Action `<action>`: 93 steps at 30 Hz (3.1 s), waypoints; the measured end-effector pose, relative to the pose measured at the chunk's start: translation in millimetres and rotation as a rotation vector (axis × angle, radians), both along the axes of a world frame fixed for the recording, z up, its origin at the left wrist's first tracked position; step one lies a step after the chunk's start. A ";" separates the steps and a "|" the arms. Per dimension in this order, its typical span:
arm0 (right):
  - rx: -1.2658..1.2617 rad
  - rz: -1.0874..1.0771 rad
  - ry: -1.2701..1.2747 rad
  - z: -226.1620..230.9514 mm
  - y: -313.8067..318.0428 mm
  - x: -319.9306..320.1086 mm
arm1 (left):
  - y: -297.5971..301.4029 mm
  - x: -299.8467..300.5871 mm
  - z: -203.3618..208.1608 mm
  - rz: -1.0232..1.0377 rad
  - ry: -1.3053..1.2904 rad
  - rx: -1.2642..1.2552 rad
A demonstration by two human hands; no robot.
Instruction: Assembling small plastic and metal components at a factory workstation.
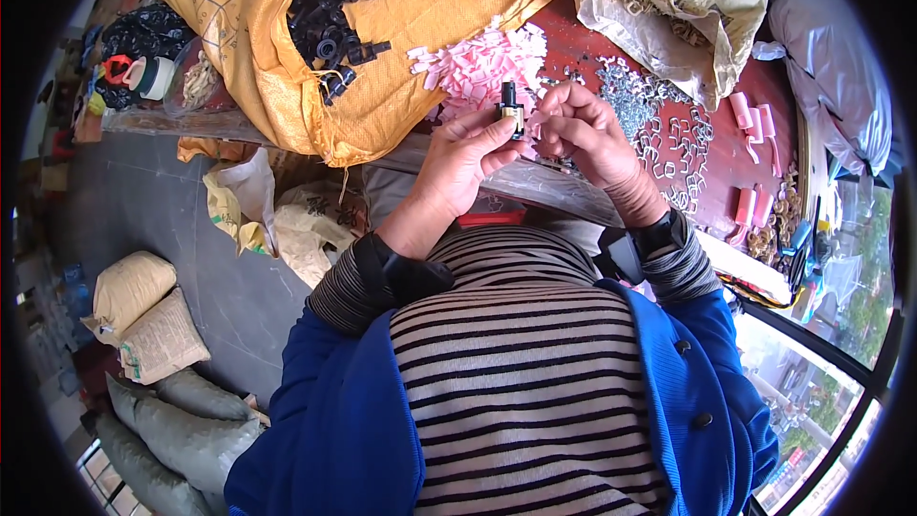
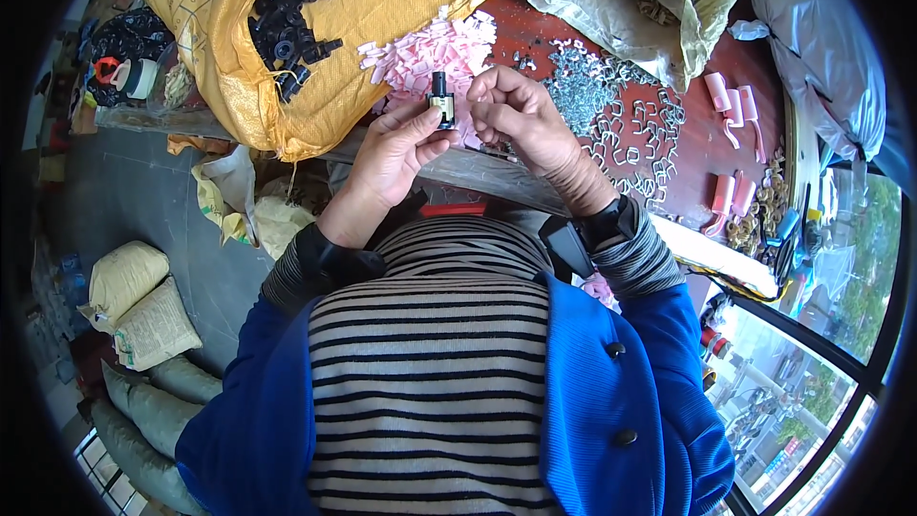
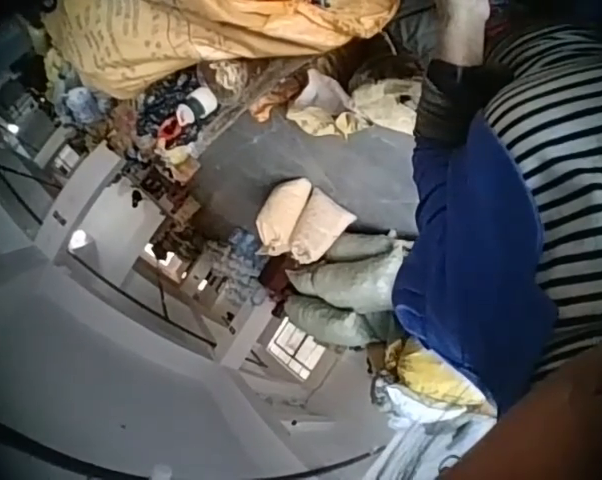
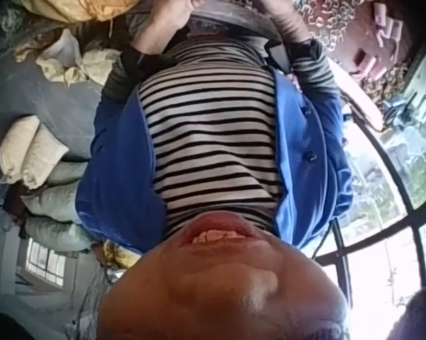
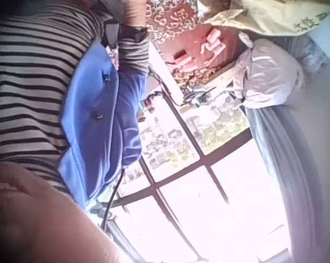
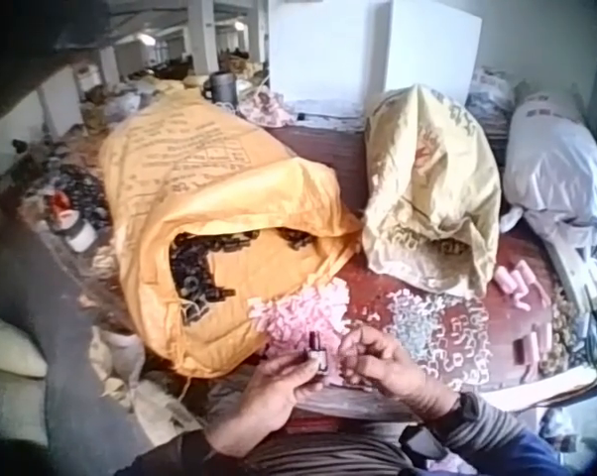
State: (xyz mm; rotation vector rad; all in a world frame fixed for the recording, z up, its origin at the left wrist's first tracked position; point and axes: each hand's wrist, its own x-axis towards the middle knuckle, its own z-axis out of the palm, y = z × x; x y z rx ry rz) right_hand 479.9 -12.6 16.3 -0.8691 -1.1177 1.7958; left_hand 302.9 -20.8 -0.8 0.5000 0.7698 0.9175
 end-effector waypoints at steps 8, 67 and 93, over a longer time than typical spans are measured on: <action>0.195 0.071 -0.156 14.5 -9.5 -10.1 | -0.6 -0.7 7.9 -0.146 -0.013 0.030; -0.013 -0.351 -0.151 16.9 -66.4 78.4 | -4.1 23.9 10.7 -0.337 0.016 0.083; 0.526 -0.123 -0.801 34.1 -38.2 21.4 | -2.4 29.5 20.7 -0.435 0.133 0.024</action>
